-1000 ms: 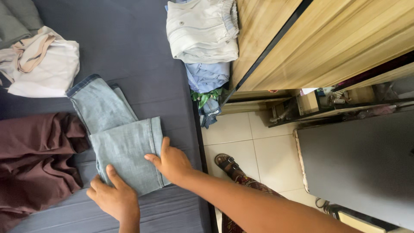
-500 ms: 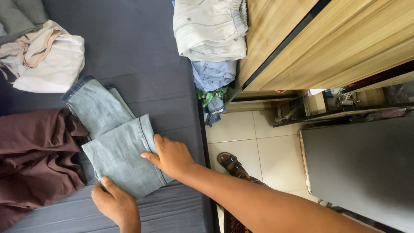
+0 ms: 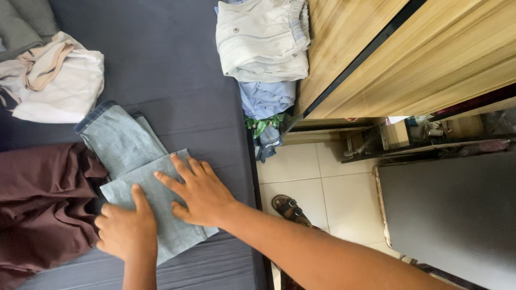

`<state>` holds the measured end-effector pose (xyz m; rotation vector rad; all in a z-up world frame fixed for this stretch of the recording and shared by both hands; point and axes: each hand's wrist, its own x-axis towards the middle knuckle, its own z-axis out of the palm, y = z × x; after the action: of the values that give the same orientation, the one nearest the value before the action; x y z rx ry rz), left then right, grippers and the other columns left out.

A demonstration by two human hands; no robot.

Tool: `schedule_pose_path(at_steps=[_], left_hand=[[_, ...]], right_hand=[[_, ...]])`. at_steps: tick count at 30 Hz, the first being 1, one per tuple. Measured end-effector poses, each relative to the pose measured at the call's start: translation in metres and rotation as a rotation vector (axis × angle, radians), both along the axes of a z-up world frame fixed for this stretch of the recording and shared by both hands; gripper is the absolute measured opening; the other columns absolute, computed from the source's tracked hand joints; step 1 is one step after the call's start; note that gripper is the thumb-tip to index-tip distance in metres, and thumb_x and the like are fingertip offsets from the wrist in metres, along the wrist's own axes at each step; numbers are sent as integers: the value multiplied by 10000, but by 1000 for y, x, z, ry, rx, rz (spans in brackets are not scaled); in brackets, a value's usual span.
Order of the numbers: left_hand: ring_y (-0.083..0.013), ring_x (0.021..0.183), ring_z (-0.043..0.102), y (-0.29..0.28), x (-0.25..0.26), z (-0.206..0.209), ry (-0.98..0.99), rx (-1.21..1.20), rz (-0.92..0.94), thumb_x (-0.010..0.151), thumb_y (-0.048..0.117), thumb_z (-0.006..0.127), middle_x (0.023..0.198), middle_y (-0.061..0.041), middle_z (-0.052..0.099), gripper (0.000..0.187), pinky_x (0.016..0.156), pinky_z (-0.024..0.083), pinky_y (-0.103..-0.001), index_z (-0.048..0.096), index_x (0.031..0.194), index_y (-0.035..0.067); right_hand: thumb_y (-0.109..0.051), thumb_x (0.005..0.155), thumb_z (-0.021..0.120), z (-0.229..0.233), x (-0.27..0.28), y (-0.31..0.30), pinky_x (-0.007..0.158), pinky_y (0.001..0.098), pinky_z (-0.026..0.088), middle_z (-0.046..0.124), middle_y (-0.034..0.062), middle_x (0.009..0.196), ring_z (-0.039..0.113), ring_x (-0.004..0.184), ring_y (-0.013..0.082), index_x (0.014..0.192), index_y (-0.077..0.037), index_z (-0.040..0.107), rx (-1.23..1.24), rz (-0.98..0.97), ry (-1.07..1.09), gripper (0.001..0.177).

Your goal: The person folds a pair of jeans and a pair of denim shorts by hand on a bed and places them into a wooden closet.

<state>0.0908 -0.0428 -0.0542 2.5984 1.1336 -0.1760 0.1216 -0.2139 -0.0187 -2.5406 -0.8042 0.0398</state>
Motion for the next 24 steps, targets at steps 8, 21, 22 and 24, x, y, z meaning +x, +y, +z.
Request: schedule_pose_path(at_steps=[8, 21, 22, 24], left_hand=[[-521, 1235, 499, 0, 33, -27, -13, 230, -168, 929, 572, 546, 1272, -341, 584, 782, 1086, 99, -749, 581, 1287, -123], [-552, 1572, 47, -87, -1, 1, -310, 215, -449, 937, 521, 640, 1683, -435, 154, 990, 1140, 23, -831, 295, 1677, -38], [-552, 1572, 47, -89, -6, 3, -305, 217, -448, 937, 521, 640, 1683, -435, 154, 990, 1140, 23, -831, 295, 1677, -38], [-597, 1525, 43, -93, -8, -1, -188, 307, -347, 969, 554, 685, 1686, -412, 132, 1014, 1090, 70, -853, 210, 1746, 109]], right_hand=[[-395, 889, 676, -6, -59, -2, 944, 483, 498, 569, 214, 1261, 584, 1111, 365, 1328, -50, 603, 147, -165, 269, 563], [-127, 908, 713, -33, -65, 16, 696, 286, 572, 689, 107, 965, 697, 805, 156, 1169, -4, 536, 956, -1025, 535, 338], [-135, 899, 724, -34, -62, 19, 710, 284, 573, 716, 101, 938, 708, 798, 140, 1163, -8, 550, 1010, -1129, 553, 340], [-146, 875, 753, -31, -58, 21, 710, 288, 561, 701, 93, 929, 683, 789, 133, 1163, -13, 552, 1061, -1218, 634, 375]])
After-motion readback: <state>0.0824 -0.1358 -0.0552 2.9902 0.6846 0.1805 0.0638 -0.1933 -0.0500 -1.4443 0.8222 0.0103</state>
